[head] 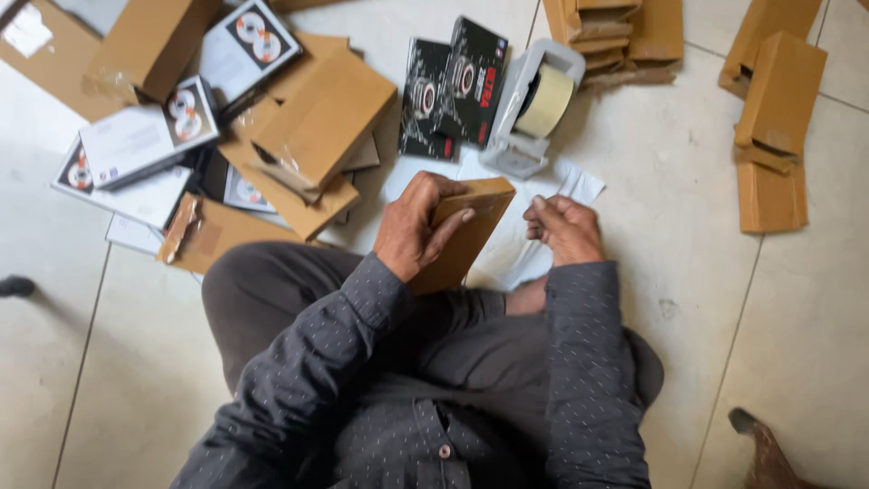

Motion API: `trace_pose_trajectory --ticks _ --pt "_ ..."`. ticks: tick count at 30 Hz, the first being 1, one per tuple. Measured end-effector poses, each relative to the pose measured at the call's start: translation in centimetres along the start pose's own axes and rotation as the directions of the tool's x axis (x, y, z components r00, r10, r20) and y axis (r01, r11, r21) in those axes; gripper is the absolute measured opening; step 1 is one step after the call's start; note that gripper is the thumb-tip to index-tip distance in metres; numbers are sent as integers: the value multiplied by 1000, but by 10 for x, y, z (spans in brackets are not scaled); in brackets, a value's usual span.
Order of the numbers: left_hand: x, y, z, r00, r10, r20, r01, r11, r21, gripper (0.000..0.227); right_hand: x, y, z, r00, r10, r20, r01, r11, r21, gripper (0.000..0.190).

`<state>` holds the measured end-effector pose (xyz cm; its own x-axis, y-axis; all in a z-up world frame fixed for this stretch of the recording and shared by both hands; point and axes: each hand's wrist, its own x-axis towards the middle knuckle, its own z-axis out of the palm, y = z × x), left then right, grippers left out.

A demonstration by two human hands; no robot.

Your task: The person sits on the floor and packs smart watches into small cardboard boxes. They open a watch box, remove the watch and strap, place them into a shipping box, and seal it with tape. The process is repeated for multiple units.

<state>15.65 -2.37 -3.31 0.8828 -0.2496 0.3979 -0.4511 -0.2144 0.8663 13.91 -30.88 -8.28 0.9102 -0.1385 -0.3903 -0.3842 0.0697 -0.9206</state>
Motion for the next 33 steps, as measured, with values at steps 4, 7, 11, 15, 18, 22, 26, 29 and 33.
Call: trace_pose_trajectory --ticks 4,7,11,15,18,22,26,29,33 --pt "-19 14 5 993 117 12 -117 993 8 32 -83 -61 19 981 -70 182 62 997 52 17" --pt "-36 28 9 992 124 18 -125 992 30 37 -113 -81 42 975 -101 198 105 994 -10 18" --pt "-54 36 9 975 220 -27 -218 975 51 39 -127 -83 63 985 -73 159 81 996 -48 19" --pt "-58 34 7 965 255 -60 -252 966 51 45 -128 -83 74 990 -82 118 103 977 -185 20" --pt "-61 39 5 985 173 -27 -171 983 65 48 -135 -87 80 996 -65 68 82 954 -288 22" --pt "-57 51 -13 956 292 20 -292 951 101 60 -141 -98 84 999 -25 26 35 884 -467 29" --pt "-46 67 -36 936 205 287 -269 942 202 57 -142 -107 87 999 -32 -17 16 804 -594 36" --pt "-40 75 -50 910 159 384 -231 961 150 56 -145 -103 91 998 -56 7 49 815 -578 34" --pt "-28 77 -55 896 175 409 -218 974 60 57 -144 -93 95 992 -128 9 111 821 -560 27"
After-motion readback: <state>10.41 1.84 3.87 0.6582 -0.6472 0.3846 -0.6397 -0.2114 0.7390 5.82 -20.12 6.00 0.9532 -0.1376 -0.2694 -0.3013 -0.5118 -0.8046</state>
